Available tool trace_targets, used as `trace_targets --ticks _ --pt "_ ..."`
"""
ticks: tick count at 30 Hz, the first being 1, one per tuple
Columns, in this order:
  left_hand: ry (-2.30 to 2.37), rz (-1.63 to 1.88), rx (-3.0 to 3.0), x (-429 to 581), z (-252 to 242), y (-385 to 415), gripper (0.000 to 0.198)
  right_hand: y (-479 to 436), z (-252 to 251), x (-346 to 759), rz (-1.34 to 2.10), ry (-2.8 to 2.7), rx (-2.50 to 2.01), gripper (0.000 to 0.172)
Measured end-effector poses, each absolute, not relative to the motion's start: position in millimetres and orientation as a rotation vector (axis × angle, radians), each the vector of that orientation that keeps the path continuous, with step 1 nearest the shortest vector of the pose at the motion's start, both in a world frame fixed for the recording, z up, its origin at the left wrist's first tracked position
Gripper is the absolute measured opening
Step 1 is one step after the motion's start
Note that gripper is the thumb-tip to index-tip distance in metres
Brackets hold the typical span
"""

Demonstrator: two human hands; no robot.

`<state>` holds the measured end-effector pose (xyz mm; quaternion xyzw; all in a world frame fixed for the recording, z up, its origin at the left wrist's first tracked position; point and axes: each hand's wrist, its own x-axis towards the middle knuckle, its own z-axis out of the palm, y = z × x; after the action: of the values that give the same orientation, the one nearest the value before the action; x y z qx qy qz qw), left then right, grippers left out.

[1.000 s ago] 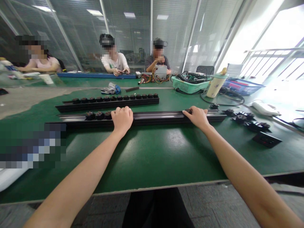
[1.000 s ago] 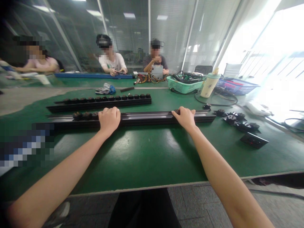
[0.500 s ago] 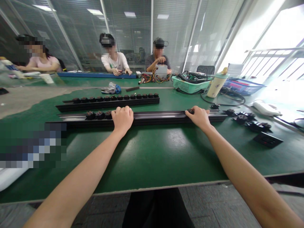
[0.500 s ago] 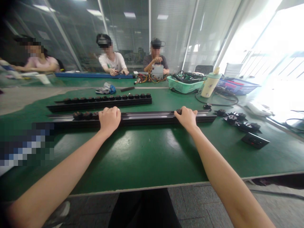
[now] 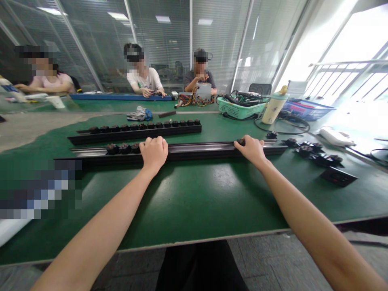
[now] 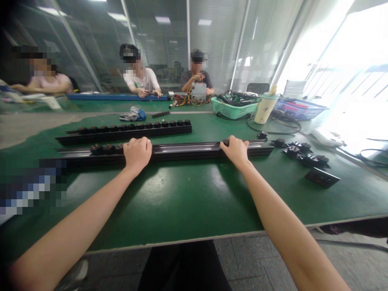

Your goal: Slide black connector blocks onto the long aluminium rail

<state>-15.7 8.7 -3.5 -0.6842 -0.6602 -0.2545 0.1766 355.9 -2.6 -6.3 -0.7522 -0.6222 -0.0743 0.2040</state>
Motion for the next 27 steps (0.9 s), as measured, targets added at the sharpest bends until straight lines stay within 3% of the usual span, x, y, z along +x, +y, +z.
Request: trace_targets --ticks 27 --pt "-1.873 -0.71 -1.951 -14.4 -0.7 5.8 0.045 -3.8 -2.6 356.9 -0.176 -1.725 -2.098 0.032"
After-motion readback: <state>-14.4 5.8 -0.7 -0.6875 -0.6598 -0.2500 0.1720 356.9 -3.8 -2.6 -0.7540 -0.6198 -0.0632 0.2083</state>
